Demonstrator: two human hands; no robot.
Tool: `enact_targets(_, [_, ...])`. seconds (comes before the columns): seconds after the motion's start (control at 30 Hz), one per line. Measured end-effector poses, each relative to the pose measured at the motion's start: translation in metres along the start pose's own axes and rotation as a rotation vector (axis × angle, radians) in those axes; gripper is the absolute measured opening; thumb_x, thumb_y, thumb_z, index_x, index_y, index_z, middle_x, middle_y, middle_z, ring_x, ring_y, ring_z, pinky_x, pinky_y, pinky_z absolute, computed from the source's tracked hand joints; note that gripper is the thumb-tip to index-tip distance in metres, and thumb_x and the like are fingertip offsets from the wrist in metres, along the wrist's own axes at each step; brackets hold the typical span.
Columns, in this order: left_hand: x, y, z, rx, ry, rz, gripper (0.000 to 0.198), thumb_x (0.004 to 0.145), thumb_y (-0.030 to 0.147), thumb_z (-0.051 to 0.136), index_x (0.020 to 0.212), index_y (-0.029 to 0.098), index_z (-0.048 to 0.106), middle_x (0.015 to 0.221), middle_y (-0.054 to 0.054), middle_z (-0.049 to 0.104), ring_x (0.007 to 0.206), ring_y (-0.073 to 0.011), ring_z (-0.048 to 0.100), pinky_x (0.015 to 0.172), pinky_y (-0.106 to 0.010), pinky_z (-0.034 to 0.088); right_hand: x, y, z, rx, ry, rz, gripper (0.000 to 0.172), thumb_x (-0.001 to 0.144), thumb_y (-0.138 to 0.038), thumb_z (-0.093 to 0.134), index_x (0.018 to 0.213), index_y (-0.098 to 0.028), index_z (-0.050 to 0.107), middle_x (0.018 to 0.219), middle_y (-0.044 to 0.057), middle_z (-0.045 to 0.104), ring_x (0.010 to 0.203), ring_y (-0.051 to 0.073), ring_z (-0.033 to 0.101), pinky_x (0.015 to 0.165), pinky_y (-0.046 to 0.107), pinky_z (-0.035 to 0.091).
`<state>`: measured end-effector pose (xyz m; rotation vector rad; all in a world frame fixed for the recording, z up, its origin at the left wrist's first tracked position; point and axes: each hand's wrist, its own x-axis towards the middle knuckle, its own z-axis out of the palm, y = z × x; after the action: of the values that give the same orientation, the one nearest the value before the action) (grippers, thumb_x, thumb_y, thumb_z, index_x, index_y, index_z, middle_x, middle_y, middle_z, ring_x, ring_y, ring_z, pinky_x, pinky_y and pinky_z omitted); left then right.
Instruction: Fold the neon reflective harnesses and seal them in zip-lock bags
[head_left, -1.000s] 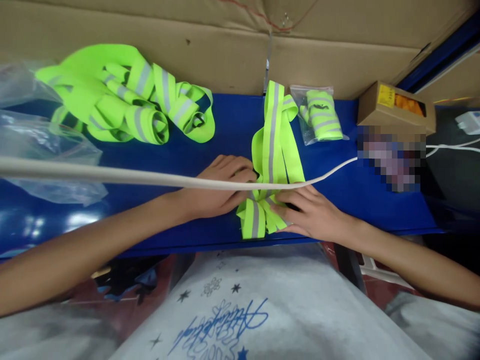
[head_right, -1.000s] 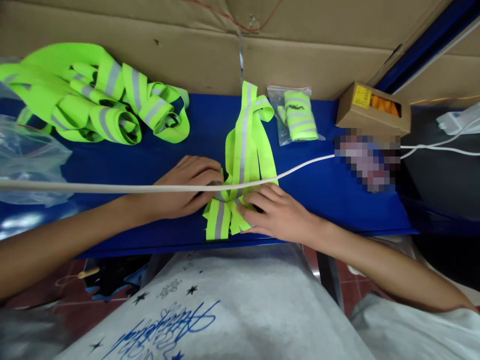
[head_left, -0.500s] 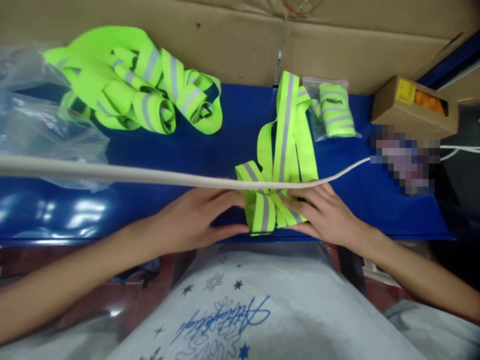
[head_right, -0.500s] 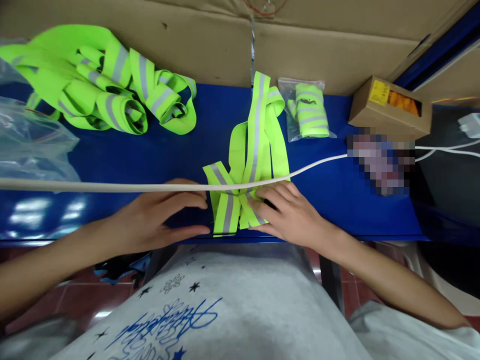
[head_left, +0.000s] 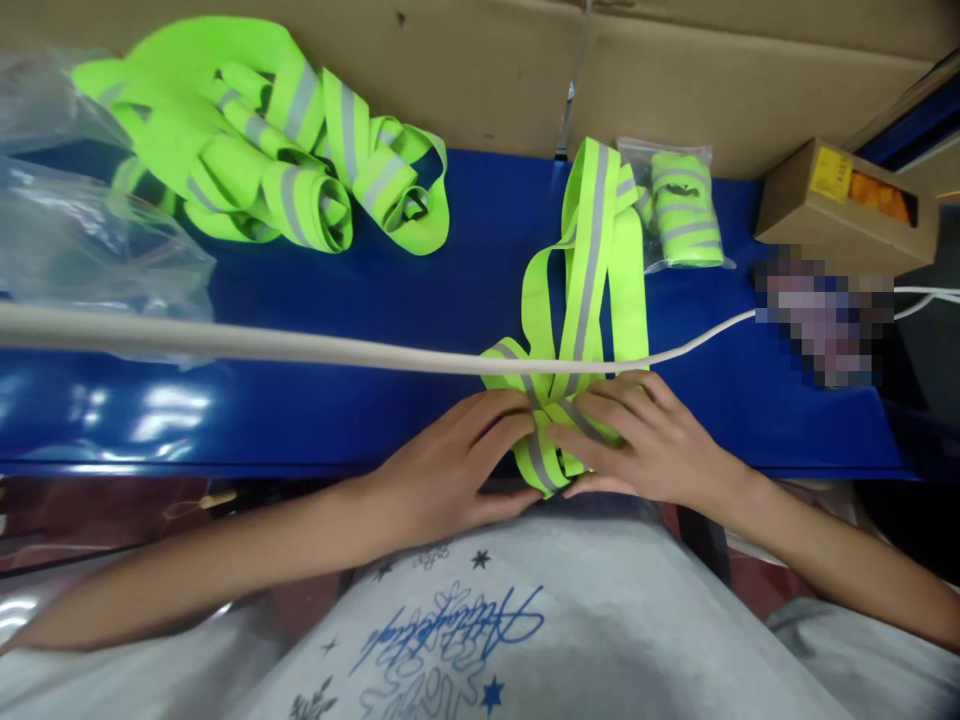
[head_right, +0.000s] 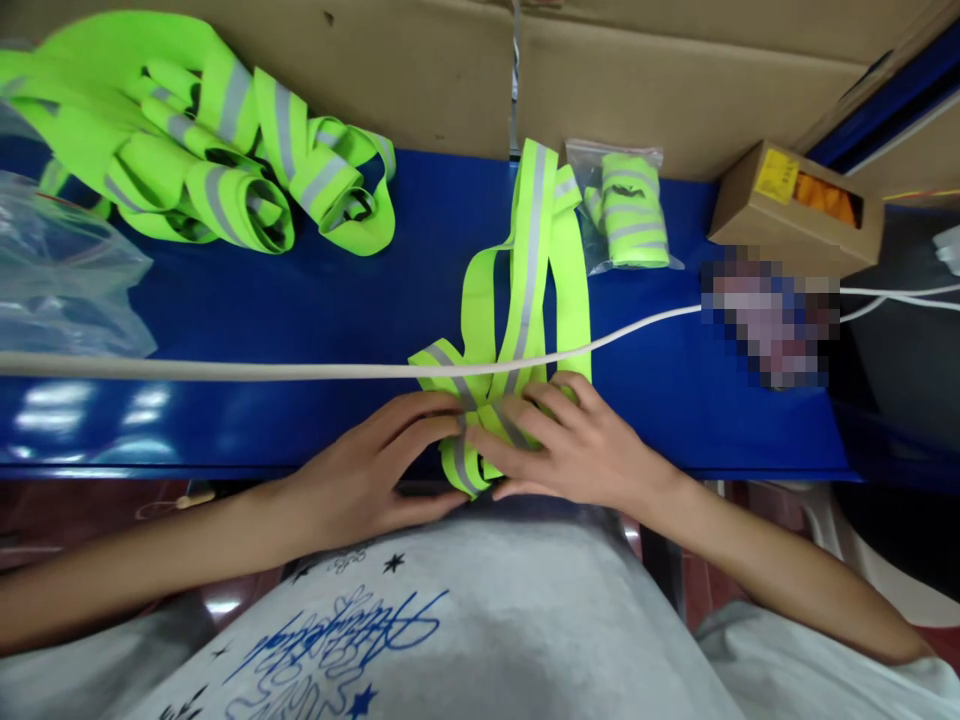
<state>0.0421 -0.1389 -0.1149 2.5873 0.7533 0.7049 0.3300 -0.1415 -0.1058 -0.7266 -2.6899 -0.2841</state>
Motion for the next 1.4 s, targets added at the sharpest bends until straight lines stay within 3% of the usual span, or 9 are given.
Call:
enact_targets(0.13, [0.000, 0.002, 0.005, -0.001, -0.058, 0.027, 0.039, 0.106, 0.041, 0.067, 0.131, 0.014, 0.055, 0.143, -0.021, 0.064, 0.139, -0.0320, 0.064, 0.115, -0.050, 0.061, 0.000, -0.005, 0.001, -0.053, 0.095, -0.113, 0.031, 0.100, -0.034, 0.076, 0.129, -0.026, 0.071, 0.115, 0.004, 0.078, 0.108, 0.025, 0.067, 0.092, 0.041, 0.053])
enact_targets(0.33, [0.013, -0.011, -0.003, 0.015, -0.168, 0.111, 0.025, 0.107, 0.035, 0.065, 0.119, 0.015, 0.059, 0.142, -0.021, 0.065, 0.140, -0.0330, 0.063, 0.116, -0.050, 0.059, 0.001, -0.013, -0.003, -0.136, 0.121, -0.160, 0.056, 0.098, -0.046, 0.078, 0.151, -0.037, 0.062, 0.113, 0.001, 0.077, 0.104, 0.021, 0.069, 0.090, 0.037, 0.057])
enact_targets(0.47, [0.026, -0.015, -0.027, 0.115, -0.250, 0.276, 0.032, 0.104, 0.045, 0.070, 0.115, 0.015, 0.064, 0.133, -0.018, 0.069, 0.113, -0.0299, 0.073, 0.094, -0.043, 0.066, 0.006, -0.012, -0.006, -0.086, 0.072, -0.242, 0.042, 0.100, -0.040, 0.074, 0.139, -0.028, 0.070, 0.113, 0.002, 0.076, 0.103, 0.022, 0.069, 0.092, 0.040, 0.058])
enact_targets(0.6, [0.035, -0.026, -0.047, 0.177, -0.097, 0.469, 0.041, 0.107, 0.057, 0.058, 0.119, 0.019, 0.068, 0.117, -0.011, 0.075, 0.092, -0.0222, 0.074, 0.079, -0.035, 0.064, 0.007, -0.006, -0.004, -0.048, 0.150, -0.302, 0.034, 0.101, -0.041, 0.070, 0.132, -0.026, 0.072, 0.105, 0.002, 0.076, 0.094, 0.021, 0.070, 0.086, 0.038, 0.060])
enact_targets(0.73, [0.056, -0.048, -0.025, 0.272, -0.169, 0.493, 0.041, 0.108, 0.025, 0.053, 0.149, 0.027, 0.060, 0.155, -0.007, 0.064, 0.142, -0.0248, 0.063, 0.121, -0.042, 0.052, 0.013, 0.004, -0.004, -0.047, 0.167, -0.395, 0.030, 0.103, -0.039, 0.067, 0.130, -0.026, 0.073, 0.099, -0.001, 0.076, 0.090, 0.018, 0.070, 0.087, 0.036, 0.062])
enact_targets(0.83, [0.084, -0.064, -0.003, 0.124, -0.330, 0.497, 0.057, 0.110, 0.031, 0.048, 0.166, 0.025, 0.044, 0.175, -0.009, 0.040, 0.164, -0.0260, 0.037, 0.138, -0.047, 0.031, 0.019, 0.015, -0.004, -0.062, 0.177, -0.470, 0.029, 0.104, -0.037, 0.067, 0.130, -0.026, 0.073, 0.098, -0.002, 0.076, 0.087, 0.017, 0.070, 0.084, 0.035, 0.062])
enact_targets(0.97, [0.117, -0.082, 0.008, 0.090, -0.387, 0.490, 0.057, 0.110, 0.035, 0.045, 0.167, 0.030, 0.041, 0.175, -0.007, 0.041, 0.165, -0.0259, 0.036, 0.140, -0.052, 0.020, 0.019, 0.030, -0.001, -0.094, 0.170, -0.442, 0.026, 0.105, -0.036, 0.067, 0.128, -0.024, 0.073, 0.102, 0.000, 0.078, 0.088, 0.017, 0.071, 0.081, 0.032, 0.060])
enact_targets(1.23, [0.122, -0.095, 0.016, 0.332, -0.303, 0.485, 0.049, 0.113, 0.041, 0.041, 0.159, 0.025, 0.050, 0.154, -0.016, 0.060, 0.137, -0.0334, 0.058, 0.115, -0.052, 0.039, 0.013, 0.030, 0.002, -0.069, 0.167, -0.325, 0.025, 0.103, -0.030, 0.071, 0.126, -0.023, 0.072, 0.103, 0.001, 0.078, 0.087, 0.016, 0.069, 0.073, 0.030, 0.054])
enact_targets(1.4, [0.131, -0.088, 0.017, 0.256, -0.304, 0.535, 0.051, 0.107, 0.036, 0.047, 0.153, 0.018, 0.054, 0.176, -0.017, 0.035, 0.161, -0.0351, 0.038, 0.129, -0.057, 0.029, 0.015, 0.031, 0.003, -0.070, 0.169, -0.364, 0.025, 0.104, -0.032, 0.070, 0.127, -0.022, 0.072, 0.101, 0.001, 0.077, 0.084, 0.016, 0.067, 0.075, 0.030, 0.054])
